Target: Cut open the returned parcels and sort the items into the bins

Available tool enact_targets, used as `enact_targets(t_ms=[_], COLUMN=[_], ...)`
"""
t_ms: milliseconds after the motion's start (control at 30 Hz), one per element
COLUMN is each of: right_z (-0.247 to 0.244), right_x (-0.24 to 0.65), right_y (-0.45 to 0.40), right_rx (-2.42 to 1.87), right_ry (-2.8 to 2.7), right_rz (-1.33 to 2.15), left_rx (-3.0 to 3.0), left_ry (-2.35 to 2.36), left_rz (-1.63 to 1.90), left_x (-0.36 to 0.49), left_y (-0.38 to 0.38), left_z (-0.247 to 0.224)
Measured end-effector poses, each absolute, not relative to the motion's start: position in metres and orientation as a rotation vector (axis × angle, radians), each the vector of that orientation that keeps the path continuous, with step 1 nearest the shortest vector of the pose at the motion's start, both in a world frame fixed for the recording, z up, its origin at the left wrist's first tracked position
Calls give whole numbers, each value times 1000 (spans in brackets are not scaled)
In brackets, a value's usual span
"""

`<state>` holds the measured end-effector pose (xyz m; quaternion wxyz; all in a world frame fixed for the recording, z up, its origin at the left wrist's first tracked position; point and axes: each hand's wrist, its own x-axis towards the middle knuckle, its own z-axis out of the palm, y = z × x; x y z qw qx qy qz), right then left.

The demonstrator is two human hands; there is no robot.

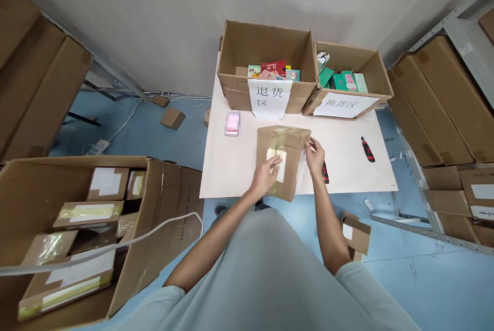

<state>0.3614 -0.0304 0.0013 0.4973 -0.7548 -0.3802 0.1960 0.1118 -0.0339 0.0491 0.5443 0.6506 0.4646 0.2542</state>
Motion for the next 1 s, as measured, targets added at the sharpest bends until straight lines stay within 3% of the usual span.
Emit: enact_targets(t_ms=[200, 433, 733, 1000], right_z=[-16, -12, -11, -27], right_x=[359, 346, 171, -55], right_y=[-48, -39, 19, 15], right_rx=[-2047, -2073, -1632, -1260], right_ry=[-1133, -1320, -1864, -2307], right_rz=[471, 375, 708, 1036], left_rx=[1811, 1748, 1248, 684], left_ry=[999, 1154, 1756, 2054], left_rz=[327, 385, 808, 1134], left_x=[139, 97, -100, -307], left_y=[-42, -38, -27, -108], left_z=[5, -6, -16, -45])
